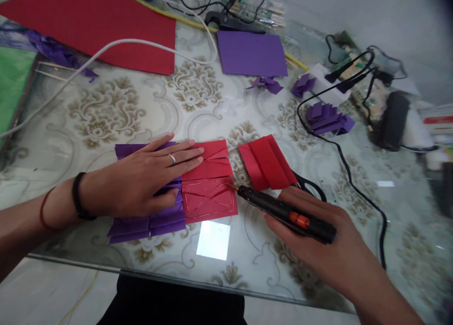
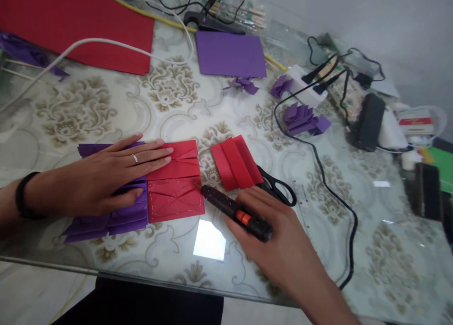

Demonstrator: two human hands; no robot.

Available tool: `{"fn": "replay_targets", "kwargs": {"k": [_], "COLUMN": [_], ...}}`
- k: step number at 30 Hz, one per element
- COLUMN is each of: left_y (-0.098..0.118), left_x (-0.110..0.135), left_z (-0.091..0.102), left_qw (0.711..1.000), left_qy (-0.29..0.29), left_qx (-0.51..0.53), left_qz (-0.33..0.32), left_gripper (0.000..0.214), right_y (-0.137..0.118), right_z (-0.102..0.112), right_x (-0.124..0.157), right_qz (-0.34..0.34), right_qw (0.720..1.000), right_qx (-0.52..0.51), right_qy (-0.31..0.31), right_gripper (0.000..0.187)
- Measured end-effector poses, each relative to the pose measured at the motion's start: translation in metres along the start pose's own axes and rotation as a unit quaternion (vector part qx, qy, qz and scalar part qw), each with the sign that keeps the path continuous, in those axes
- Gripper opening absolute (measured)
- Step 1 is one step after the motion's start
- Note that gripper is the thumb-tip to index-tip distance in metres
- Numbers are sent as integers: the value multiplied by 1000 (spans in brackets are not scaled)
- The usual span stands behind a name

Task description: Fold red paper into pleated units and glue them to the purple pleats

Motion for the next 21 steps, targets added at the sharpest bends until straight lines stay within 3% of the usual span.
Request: {"fn": "replay_targets", "kwargs": {"k": [9,21], "left_y": [-1,-1], "left_x": [0,-1], "left_z": [0,2], "left_qw": [1000,1000], "left_qy": [-1,-7], "left_qx": [8,23], "left_qz": [1,17], "left_gripper": [70,70], "right_y": [-13,-13], "right_z": [1,-1], "right_x": [3,3], "right_qz": [56,60], "right_qw": [997,997], "right_qx": [-31,-12], "right_qy": [-35,-48], "right_gripper": [17,19]}}
Point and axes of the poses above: each hand's wrist, its own x-axis away from the middle knuckle, its own z-axis out of the back of the hand, y = z × x, the point moved 6 cm from there along -x, towards the middle knuckle, and after that the axes turned 3 degrees about x, right-handed, at the moved point
